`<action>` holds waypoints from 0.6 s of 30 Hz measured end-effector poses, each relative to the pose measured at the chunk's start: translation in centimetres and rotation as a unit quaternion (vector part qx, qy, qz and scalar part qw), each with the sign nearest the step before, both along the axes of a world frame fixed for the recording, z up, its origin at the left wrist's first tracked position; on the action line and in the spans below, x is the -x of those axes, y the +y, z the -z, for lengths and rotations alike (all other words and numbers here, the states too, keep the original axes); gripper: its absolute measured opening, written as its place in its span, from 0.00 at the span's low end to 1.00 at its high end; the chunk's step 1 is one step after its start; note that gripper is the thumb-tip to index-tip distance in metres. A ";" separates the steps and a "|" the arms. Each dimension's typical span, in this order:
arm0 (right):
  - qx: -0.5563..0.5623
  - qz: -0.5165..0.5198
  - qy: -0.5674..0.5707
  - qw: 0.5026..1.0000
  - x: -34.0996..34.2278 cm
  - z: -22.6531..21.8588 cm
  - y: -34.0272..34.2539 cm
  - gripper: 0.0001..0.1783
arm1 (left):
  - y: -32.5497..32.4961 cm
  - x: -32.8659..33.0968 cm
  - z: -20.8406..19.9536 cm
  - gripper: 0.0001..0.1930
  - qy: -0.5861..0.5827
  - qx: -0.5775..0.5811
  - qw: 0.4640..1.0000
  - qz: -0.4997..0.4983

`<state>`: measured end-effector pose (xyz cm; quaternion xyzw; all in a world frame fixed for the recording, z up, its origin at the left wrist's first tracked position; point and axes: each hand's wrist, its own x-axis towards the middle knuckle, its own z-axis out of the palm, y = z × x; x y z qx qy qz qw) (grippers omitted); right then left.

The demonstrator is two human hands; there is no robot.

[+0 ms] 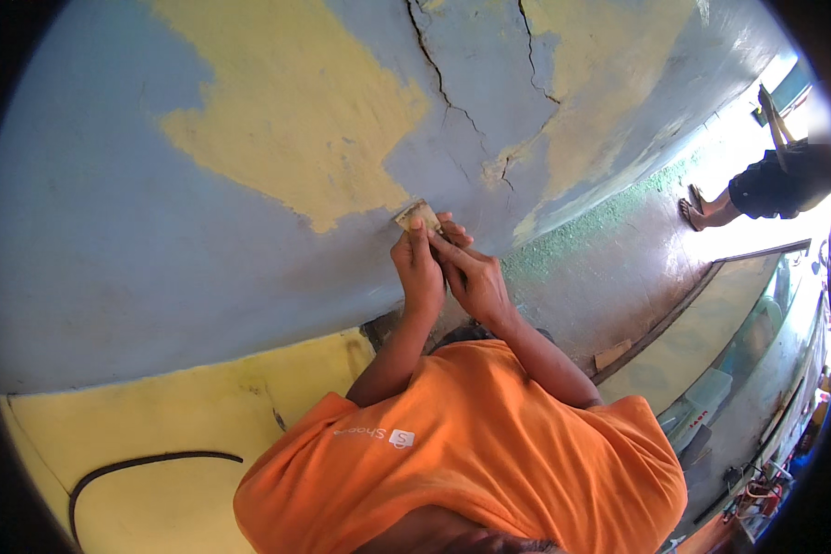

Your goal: The person uses a scraper to remove old paint from a cracked wall. They repeatedly scrape along the crack and surrounding areas, occasionally wiping the scraper with their hand. Another person is visible in the background working on a different section of the wall.

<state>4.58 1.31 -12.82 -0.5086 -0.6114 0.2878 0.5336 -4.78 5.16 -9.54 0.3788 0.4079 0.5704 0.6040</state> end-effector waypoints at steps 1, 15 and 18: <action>-0.013 0.002 -0.007 1.000 -0.1 0.2 0.1 0.28 | 0.0 -0.1 0.1 0.26 -0.003 -0.010 1.000 -0.005; -0.030 -0.005 0.000 1.000 -0.5 -1.8 1.1 0.29 | 1.2 -0.2 -1.6 0.29 0.003 -0.076 0.997 -0.017; -0.008 -0.004 -0.014 1.000 -0.1 -2.0 1.3 0.28 | 1.7 -0.1 -1.9 0.28 -0.003 -0.032 0.999 -0.001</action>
